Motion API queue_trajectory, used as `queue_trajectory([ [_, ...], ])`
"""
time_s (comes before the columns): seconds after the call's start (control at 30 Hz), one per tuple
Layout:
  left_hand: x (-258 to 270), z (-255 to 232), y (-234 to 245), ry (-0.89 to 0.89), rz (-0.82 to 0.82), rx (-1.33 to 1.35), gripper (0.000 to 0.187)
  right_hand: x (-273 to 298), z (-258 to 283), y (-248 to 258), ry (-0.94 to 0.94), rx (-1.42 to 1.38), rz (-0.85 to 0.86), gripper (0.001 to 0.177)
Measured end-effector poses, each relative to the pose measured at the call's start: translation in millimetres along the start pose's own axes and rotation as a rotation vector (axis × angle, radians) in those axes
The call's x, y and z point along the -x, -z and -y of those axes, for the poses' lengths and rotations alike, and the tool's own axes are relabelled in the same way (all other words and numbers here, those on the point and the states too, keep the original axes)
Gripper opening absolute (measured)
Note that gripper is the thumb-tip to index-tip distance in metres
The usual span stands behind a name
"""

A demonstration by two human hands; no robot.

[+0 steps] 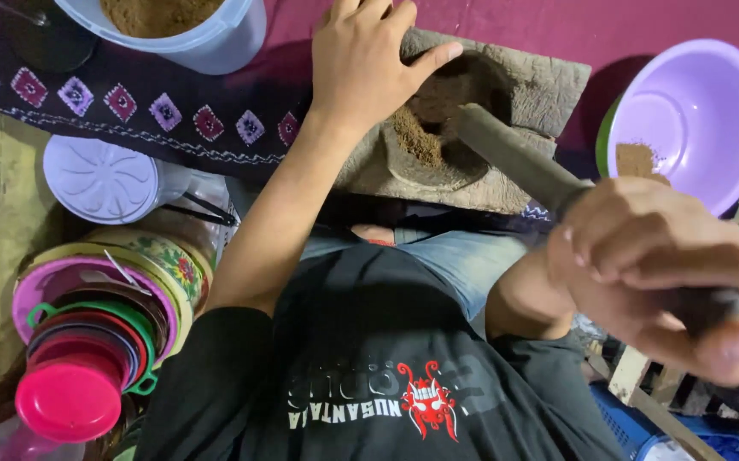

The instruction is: The person uses a spoon to scrape powder into a stone mortar and then uses a large pestle to vigorously pound and grind the powder.

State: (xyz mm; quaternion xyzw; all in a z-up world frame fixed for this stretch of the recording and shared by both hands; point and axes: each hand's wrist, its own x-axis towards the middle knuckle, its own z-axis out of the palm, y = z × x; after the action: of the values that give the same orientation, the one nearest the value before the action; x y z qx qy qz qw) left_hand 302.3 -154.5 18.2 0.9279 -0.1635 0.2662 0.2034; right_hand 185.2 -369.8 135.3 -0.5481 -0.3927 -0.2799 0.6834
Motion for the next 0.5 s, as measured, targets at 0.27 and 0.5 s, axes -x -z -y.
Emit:
queue_trajectory([
  [0.27,-7,3,1,0.018,0.025,0.041,0.061,44,-66,-30,-0.300,-0.078,-0.180,0.050],
  [0.5,-3,2,0,0.001,0.017,0.010,0.064,16,-15,-4,-0.086,-0.095,-0.115,0.032],
])
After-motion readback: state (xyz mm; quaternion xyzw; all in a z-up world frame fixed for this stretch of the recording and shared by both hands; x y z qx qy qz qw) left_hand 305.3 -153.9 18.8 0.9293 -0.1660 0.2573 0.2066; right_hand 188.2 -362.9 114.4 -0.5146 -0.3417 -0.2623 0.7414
